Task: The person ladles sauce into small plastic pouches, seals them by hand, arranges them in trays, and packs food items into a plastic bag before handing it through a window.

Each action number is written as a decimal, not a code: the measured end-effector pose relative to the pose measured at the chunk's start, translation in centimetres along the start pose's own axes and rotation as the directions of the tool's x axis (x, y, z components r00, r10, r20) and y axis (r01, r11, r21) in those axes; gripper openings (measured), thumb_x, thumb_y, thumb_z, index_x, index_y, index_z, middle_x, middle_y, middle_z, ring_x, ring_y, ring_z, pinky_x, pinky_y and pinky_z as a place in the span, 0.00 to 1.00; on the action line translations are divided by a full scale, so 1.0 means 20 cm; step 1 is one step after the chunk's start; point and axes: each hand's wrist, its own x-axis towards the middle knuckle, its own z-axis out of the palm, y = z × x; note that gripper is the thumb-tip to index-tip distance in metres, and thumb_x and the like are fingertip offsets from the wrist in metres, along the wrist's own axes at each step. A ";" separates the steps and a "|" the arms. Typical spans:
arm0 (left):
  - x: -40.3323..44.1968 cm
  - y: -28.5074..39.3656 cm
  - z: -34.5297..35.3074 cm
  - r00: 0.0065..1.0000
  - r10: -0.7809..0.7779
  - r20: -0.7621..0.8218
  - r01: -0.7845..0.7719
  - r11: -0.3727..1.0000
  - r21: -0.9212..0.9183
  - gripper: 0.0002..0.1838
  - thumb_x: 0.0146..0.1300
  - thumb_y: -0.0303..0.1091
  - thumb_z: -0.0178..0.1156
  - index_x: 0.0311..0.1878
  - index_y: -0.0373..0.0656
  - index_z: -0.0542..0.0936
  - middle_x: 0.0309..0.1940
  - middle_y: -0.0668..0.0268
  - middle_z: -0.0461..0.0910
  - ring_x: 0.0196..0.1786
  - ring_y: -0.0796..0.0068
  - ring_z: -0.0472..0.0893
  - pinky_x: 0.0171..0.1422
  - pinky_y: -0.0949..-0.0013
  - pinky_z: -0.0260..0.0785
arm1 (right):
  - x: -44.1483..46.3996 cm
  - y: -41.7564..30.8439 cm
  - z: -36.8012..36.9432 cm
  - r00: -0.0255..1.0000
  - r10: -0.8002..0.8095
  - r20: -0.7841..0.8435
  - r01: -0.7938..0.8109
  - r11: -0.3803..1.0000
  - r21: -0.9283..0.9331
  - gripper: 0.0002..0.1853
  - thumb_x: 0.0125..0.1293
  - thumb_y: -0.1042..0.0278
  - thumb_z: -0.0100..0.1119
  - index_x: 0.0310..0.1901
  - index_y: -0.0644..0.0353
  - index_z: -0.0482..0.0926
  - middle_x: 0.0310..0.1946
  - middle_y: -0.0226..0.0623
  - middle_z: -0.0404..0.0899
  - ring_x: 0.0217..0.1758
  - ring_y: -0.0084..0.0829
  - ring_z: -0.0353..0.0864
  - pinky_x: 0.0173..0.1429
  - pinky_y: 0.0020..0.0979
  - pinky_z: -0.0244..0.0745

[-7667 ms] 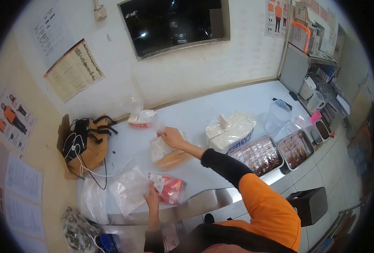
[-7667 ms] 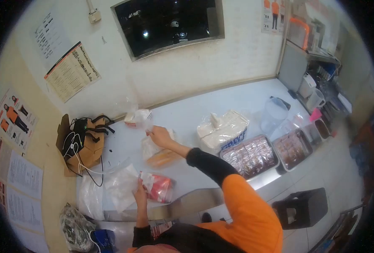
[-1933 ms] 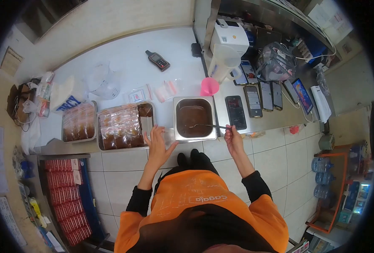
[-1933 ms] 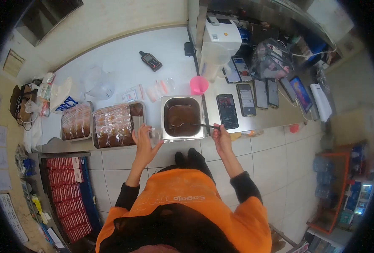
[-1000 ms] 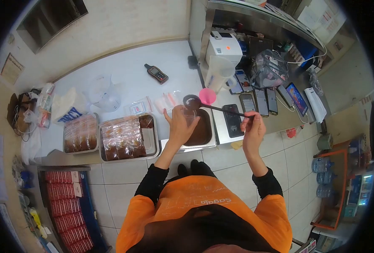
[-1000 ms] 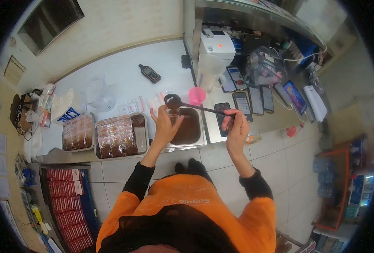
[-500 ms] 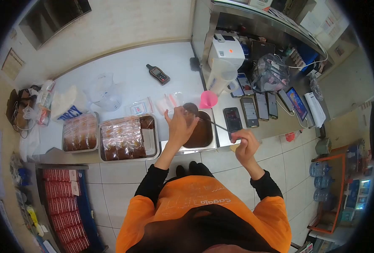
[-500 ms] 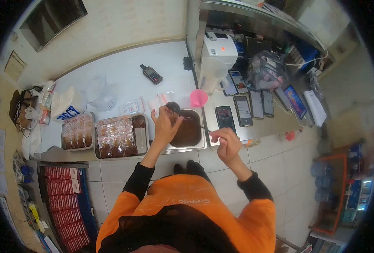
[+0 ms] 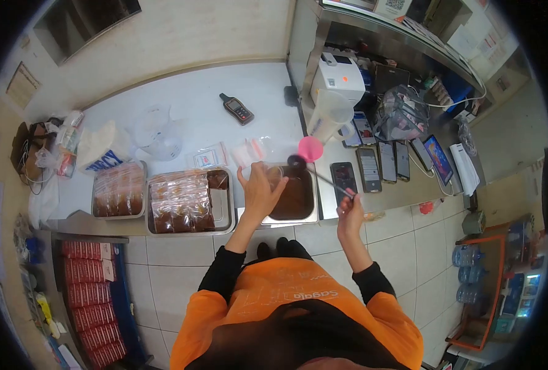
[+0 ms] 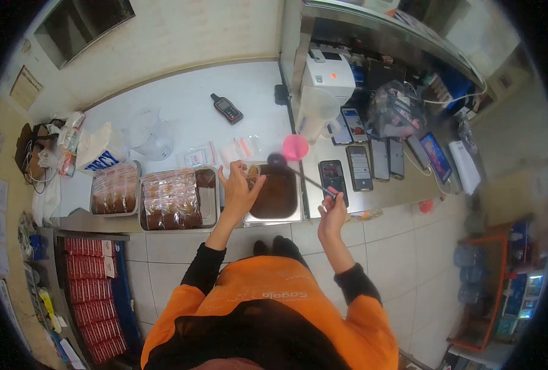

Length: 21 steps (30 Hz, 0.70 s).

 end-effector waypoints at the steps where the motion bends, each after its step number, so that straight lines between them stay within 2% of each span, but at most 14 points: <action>1: -0.01 0.00 -0.01 1.000 -0.014 0.010 0.014 1.000 -0.007 0.30 0.58 0.48 0.61 0.52 0.32 0.64 0.43 0.56 0.72 0.50 0.57 0.73 0.67 0.38 0.35 | 0.01 0.02 -0.01 0.996 0.086 -0.023 -0.088 0.986 -0.142 0.14 0.72 0.58 0.46 0.47 0.59 0.74 0.29 0.27 0.73 0.31 0.21 0.70 0.35 0.25 0.66; 2: -0.02 0.01 -0.02 0.999 -0.027 0.022 0.028 1.000 -0.014 0.31 0.59 0.48 0.61 0.52 0.32 0.63 0.43 0.56 0.72 0.50 0.57 0.73 0.67 0.38 0.34 | 0.03 0.04 0.00 0.996 0.090 -0.021 -0.092 0.985 -0.144 0.14 0.72 0.58 0.46 0.47 0.59 0.74 0.29 0.27 0.73 0.31 0.21 0.70 0.35 0.25 0.66; 3: -0.04 0.03 -0.03 0.999 -0.032 0.022 0.032 0.999 -0.011 0.31 0.59 0.48 0.61 0.52 0.32 0.63 0.43 0.56 0.72 0.50 0.57 0.73 0.67 0.38 0.34 | 0.04 0.07 0.04 0.860 -0.445 0.252 0.499 0.622 -0.604 0.13 0.68 0.59 0.52 0.48 0.58 0.74 0.32 0.30 0.73 0.34 0.27 0.71 0.39 0.30 0.66; 4: -0.05 0.06 -0.04 0.991 -0.113 0.075 0.120 0.988 -0.093 0.31 0.60 0.48 0.60 0.53 0.33 0.62 0.44 0.57 0.72 0.52 0.58 0.73 0.67 0.39 0.34 | 0.01 0.05 0.14 0.440 -0.582 0.684 0.758 -0.168 -0.631 0.15 0.64 0.61 0.57 0.49 0.57 0.74 0.34 0.32 0.74 0.38 0.32 0.73 0.42 0.34 0.67; 6: -0.08 0.10 -0.03 0.972 -0.191 0.134 0.212 0.963 -0.165 0.30 0.61 0.49 0.59 0.53 0.34 0.61 0.45 0.57 0.72 0.53 0.59 0.72 0.67 0.39 0.33 | -0.16 -0.08 0.34 0.416 -0.482 0.771 0.829 -0.147 -0.539 0.18 0.56 0.64 0.63 0.47 0.58 0.72 0.39 0.38 0.74 0.46 0.40 0.72 0.49 0.42 0.64; 9: -0.12 0.11 -0.01 0.954 -0.229 0.192 0.279 0.913 -0.296 0.30 0.62 0.48 0.59 0.55 0.41 0.55 0.42 0.62 0.74 0.48 0.66 0.75 0.69 0.46 0.31 | -0.17 0.00 0.46 0.606 -0.161 0.779 0.789 0.247 -0.562 0.14 0.58 0.63 0.62 0.39 0.58 0.69 0.34 0.46 0.76 0.37 0.47 0.76 0.39 0.42 0.69; 12: -0.14 0.08 -0.03 0.987 -0.161 0.006 0.152 0.914 -0.375 0.14 0.68 0.35 0.52 0.49 0.39 0.62 0.35 0.64 0.74 0.38 0.73 0.77 0.51 0.66 0.66 | -0.15 0.00 0.55 0.658 -0.058 0.750 0.711 0.375 -0.595 0.10 0.63 0.65 0.57 0.38 0.60 0.67 0.28 0.49 0.76 0.32 0.52 0.75 0.34 0.40 0.68; 13: -0.14 0.07 -0.07 0.985 -0.174 -0.006 0.160 0.917 -0.365 0.14 0.68 0.35 0.52 0.49 0.39 0.62 0.35 0.64 0.74 0.38 0.73 0.77 0.51 0.66 0.66 | -0.16 -0.03 0.58 0.652 -0.050 0.756 0.703 0.412 -0.579 0.07 0.67 0.67 0.52 0.37 0.62 0.69 0.24 0.45 0.75 0.29 0.42 0.77 0.33 0.36 0.69; 14: -0.15 0.06 -0.13 0.962 -0.269 0.052 0.260 0.841 -0.475 0.09 0.69 0.32 0.50 0.46 0.38 0.65 0.33 0.65 0.74 0.37 0.76 0.77 0.44 0.72 0.66 | -0.14 -0.04 0.59 0.641 -0.037 0.767 0.706 0.420 -0.571 0.07 0.67 0.67 0.52 0.37 0.62 0.69 0.24 0.45 0.75 0.29 0.42 0.77 0.33 0.36 0.69; 15: -0.15 0.06 -0.19 0.928 -0.353 0.119 0.354 0.740 -0.572 0.05 0.69 0.29 0.49 0.43 0.37 0.68 0.30 0.65 0.75 0.35 0.80 0.76 0.37 0.78 0.67 | -0.12 -0.05 0.59 0.612 0.020 0.790 0.649 0.558 -0.517 0.07 0.66 0.68 0.53 0.37 0.63 0.71 0.25 0.42 0.75 0.29 0.35 0.78 0.33 0.33 0.69; 17: -0.15 0.07 -0.30 0.929 -0.334 0.160 0.357 0.690 -0.629 0.05 0.68 0.29 0.50 0.38 0.37 0.70 0.27 0.66 0.75 0.34 0.80 0.76 0.36 0.78 0.67 | -0.11 -0.06 0.62 0.550 0.110 0.828 0.451 0.795 -0.406 0.07 0.65 0.71 0.56 0.40 0.66 0.76 0.27 0.34 0.77 0.32 0.18 0.75 0.36 0.23 0.70; 18: -0.15 0.08 -0.37 0.933 -0.294 0.209 0.354 0.633 -0.688 0.07 0.67 0.29 0.51 0.33 0.37 0.72 0.24 0.66 0.76 0.32 0.80 0.76 0.34 0.77 0.67 | -0.10 -0.06 0.62 0.537 0.121 0.835 0.445 0.800 -0.402 0.07 0.65 0.71 0.56 0.40 0.66 0.76 0.27 0.34 0.77 0.32 0.18 0.75 0.36 0.23 0.70; 19: -0.14 0.12 -0.47 0.887 -0.327 0.325 0.461 0.650 -0.604 0.07 0.64 0.26 0.53 0.31 0.35 0.75 0.24 0.67 0.76 0.32 0.83 0.74 0.38 0.75 0.67 | -0.09 -0.04 0.62 0.496 0.174 0.851 0.447 0.789 -0.422 0.07 0.63 0.71 0.58 0.40 0.66 0.77 0.28 0.34 0.78 0.32 0.19 0.76 0.37 0.23 0.71; 21: -0.16 0.06 -0.52 0.922 -0.265 0.284 0.382 0.751 -0.539 0.06 0.63 0.26 0.54 0.31 0.35 0.76 0.24 0.67 0.76 0.30 0.82 0.74 0.39 0.75 0.68 | -0.09 -0.02 0.65 0.429 0.197 0.881 0.543 0.724 -0.426 0.07 0.60 0.72 0.63 0.37 0.66 0.81 0.30 0.36 0.80 0.33 0.19 0.78 0.38 0.22 0.72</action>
